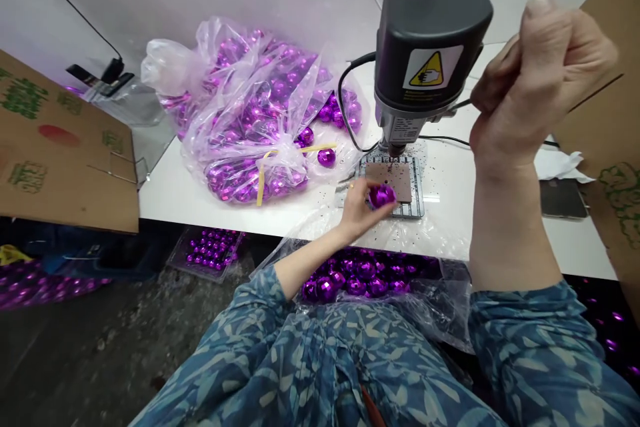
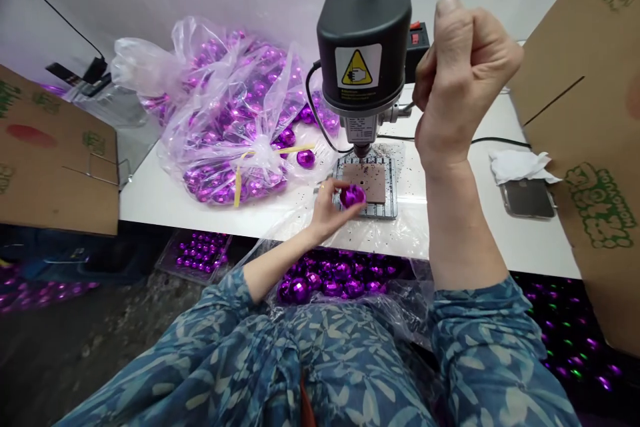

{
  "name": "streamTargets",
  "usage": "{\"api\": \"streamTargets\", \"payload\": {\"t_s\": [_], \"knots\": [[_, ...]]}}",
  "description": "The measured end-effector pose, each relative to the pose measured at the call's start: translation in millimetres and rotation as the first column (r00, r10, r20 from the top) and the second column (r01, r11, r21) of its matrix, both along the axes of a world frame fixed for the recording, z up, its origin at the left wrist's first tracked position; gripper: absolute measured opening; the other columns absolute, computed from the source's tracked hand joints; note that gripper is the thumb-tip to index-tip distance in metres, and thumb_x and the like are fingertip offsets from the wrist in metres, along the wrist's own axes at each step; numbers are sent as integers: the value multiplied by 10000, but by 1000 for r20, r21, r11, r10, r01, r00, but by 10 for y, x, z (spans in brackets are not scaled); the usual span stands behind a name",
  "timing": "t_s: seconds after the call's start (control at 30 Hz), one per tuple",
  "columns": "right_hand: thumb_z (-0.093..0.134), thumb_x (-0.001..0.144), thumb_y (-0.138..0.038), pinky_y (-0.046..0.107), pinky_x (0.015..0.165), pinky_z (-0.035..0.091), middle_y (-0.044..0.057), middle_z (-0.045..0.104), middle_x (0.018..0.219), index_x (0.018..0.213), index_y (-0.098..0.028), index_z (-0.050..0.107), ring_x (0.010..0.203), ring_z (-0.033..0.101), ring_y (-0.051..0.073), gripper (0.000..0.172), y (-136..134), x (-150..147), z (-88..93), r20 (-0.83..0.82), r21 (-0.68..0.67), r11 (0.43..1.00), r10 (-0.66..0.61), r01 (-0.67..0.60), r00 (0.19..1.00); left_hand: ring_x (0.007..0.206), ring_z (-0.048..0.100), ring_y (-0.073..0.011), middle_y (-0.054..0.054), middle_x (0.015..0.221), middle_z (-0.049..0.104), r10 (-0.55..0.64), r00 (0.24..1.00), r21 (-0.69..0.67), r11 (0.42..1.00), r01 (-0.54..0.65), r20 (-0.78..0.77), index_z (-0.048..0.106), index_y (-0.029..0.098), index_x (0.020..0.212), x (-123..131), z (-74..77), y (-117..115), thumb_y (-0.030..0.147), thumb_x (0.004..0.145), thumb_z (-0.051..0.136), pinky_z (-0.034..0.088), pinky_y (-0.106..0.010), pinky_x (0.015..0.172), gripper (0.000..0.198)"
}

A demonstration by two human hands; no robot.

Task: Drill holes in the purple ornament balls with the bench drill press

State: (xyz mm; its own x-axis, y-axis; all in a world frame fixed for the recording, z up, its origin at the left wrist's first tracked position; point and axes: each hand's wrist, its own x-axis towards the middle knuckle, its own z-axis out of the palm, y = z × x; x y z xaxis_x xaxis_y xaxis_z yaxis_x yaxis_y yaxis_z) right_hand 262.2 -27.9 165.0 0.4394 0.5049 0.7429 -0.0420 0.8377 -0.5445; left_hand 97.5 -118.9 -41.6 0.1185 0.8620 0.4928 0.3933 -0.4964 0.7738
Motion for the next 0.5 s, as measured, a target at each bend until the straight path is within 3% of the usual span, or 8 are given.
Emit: {"api": "streamTargets", "payload": {"t_s": [0.07,0.13,0.23,0.3,0.37,0.4,0.43,0.5], "knots": [[763,701,-757,278,372,69,-58,297,417,537,-172,319,325,280,38,752,15,-8,12,-21,14,1000,12,-11,1000,882,728,-243,-43,973,760,-281,948,60,954,292,-149,708,318,1135,-78,43,-405,634,917,806,627,-434,785,396],[778,700,-732,276,386,73,-56,324,428,543,-165,337,328,280,34,735,11,-22,0,-45,38,999,15,-14,999,829,724,-243,-27,935,762,-473,831,83,853,515,-293,744,370,1118,-147,23,-734,673,949,741,628,-414,709,347],[792,674,-721,279,409,75,-58,337,421,533,-167,327,333,275,32,737,-12,-47,-1,-77,44,999,19,-15,997,834,740,-220,-9,919,769,-501,801,118,820,561,-326,751,379,1052,-285,-42,-796,619,1012,681,648,-376,736,253],[789,677,-713,276,415,80,-63,346,418,537,-173,335,337,279,34,720,-27,-61,11,-86,34,999,21,-18,996,880,748,-208,-10,927,776,-385,890,130,897,423,-245,728,340,1044,-436,-35,-487,500,1084,607,649,-376,823,205],[787,683,-697,272,416,85,-68,358,421,548,-175,341,338,288,33,700,-36,-70,23,-86,26,999,25,-23,996,1021,736,-255,-88,1047,776,-147,965,90,981,170,-217,707,253,1123,-616,34,7,333,1127,489,616,-453,935,232],[786,685,-691,270,418,85,-69,358,420,549,-176,338,338,289,31,696,-38,-73,27,-88,25,999,26,-24,996,1074,719,-273,-111,1100,765,58,963,26,998,-53,-262,700,229,1134,-700,85,273,283,1116,497,593,-467,976,211],[784,685,-687,269,422,86,-69,355,419,547,-176,334,339,290,29,695,-38,-75,30,-88,26,999,26,-24,996,1155,697,-305,-140,1178,747,221,915,-43,967,-249,-337,697,212,1164,-772,139,524,259,1088,560,560,-495,1037,164],[771,697,-688,272,432,95,-65,347,415,541,-177,328,342,290,27,694,-36,-76,31,-85,37,999,17,-14,996,1281,652,-382,-188,1322,691,324,810,-159,880,-448,-488,692,196,1241,-864,236,914,223,995,725,511,-552,1107,249]]}}
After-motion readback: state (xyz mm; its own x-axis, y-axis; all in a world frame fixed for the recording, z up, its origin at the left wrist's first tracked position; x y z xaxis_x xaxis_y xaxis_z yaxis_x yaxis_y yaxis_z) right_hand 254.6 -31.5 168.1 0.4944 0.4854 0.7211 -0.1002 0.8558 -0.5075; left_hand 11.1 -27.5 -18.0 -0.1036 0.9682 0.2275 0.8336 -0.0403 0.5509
